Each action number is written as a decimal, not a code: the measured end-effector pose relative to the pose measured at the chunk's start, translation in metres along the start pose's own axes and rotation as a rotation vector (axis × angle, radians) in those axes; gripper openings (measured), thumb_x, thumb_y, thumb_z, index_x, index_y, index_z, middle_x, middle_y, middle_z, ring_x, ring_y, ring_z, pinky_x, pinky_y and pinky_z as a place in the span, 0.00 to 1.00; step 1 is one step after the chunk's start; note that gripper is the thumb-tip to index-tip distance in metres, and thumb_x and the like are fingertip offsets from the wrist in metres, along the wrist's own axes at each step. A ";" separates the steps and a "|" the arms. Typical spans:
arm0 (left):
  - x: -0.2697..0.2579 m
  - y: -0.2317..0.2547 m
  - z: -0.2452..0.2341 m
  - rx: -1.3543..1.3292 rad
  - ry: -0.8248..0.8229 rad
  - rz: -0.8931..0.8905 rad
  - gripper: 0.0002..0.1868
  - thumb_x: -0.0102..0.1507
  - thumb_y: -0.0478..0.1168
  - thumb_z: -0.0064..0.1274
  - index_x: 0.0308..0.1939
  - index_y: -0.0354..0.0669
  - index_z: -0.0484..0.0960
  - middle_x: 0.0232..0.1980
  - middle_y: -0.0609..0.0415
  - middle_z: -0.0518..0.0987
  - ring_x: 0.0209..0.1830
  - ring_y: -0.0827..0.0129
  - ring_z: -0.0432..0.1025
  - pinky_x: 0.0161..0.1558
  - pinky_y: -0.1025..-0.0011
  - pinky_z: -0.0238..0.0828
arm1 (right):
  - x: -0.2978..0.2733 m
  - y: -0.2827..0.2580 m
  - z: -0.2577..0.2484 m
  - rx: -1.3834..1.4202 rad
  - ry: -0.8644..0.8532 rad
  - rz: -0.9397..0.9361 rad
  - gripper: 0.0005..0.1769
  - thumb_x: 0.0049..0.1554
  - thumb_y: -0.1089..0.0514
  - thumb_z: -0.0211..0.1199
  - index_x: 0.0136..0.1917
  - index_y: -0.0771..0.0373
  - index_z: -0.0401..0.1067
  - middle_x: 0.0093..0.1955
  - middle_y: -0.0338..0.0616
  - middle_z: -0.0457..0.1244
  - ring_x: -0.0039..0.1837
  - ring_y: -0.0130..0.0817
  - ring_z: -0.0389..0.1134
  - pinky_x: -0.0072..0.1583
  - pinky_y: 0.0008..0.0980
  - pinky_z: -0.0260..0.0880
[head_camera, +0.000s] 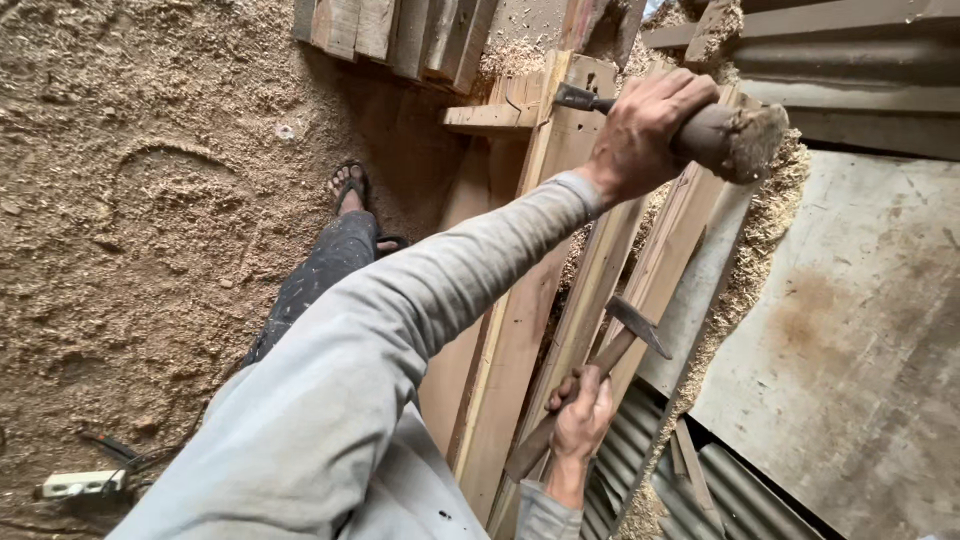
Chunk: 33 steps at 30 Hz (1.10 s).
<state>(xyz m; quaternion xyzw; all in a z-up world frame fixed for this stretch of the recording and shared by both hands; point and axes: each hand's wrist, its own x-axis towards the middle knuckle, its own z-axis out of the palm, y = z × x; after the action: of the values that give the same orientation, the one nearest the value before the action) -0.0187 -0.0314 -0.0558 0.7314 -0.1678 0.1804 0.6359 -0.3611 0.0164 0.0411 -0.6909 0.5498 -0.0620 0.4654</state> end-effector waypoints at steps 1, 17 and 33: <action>0.004 -0.010 0.004 0.001 -0.014 -0.018 0.24 0.57 0.42 0.63 0.55 0.46 0.75 0.55 0.49 0.82 0.51 0.58 0.79 0.53 0.53 0.77 | 0.001 0.007 -0.007 -0.009 -0.020 -0.003 0.20 0.68 0.43 0.50 0.49 0.63 0.64 0.28 0.43 0.57 0.26 0.30 0.57 0.27 0.28 0.56; 0.017 0.023 -0.024 -0.143 0.068 -0.099 0.19 0.60 0.45 0.57 0.54 0.48 0.74 0.51 0.49 0.81 0.48 0.58 0.78 0.55 0.55 0.71 | 0.026 -0.068 0.024 0.005 -0.050 -0.083 0.21 0.68 0.45 0.48 0.45 0.65 0.61 0.28 0.45 0.53 0.25 0.32 0.53 0.27 0.31 0.55; 0.030 0.026 -0.057 -0.188 0.048 -0.089 0.14 0.56 0.41 0.55 0.44 0.45 0.76 0.42 0.49 0.80 0.39 0.56 0.74 0.39 0.59 0.66 | 0.035 -0.179 0.057 0.113 -0.093 -0.240 0.22 0.66 0.42 0.50 0.47 0.65 0.61 0.28 0.46 0.50 0.26 0.33 0.53 0.29 0.30 0.55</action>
<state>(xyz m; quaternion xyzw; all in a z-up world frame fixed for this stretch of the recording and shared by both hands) -0.0081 0.0210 -0.0117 0.6707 -0.1360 0.1531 0.7129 -0.1882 0.0142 0.1217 -0.7266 0.4366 -0.1162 0.5176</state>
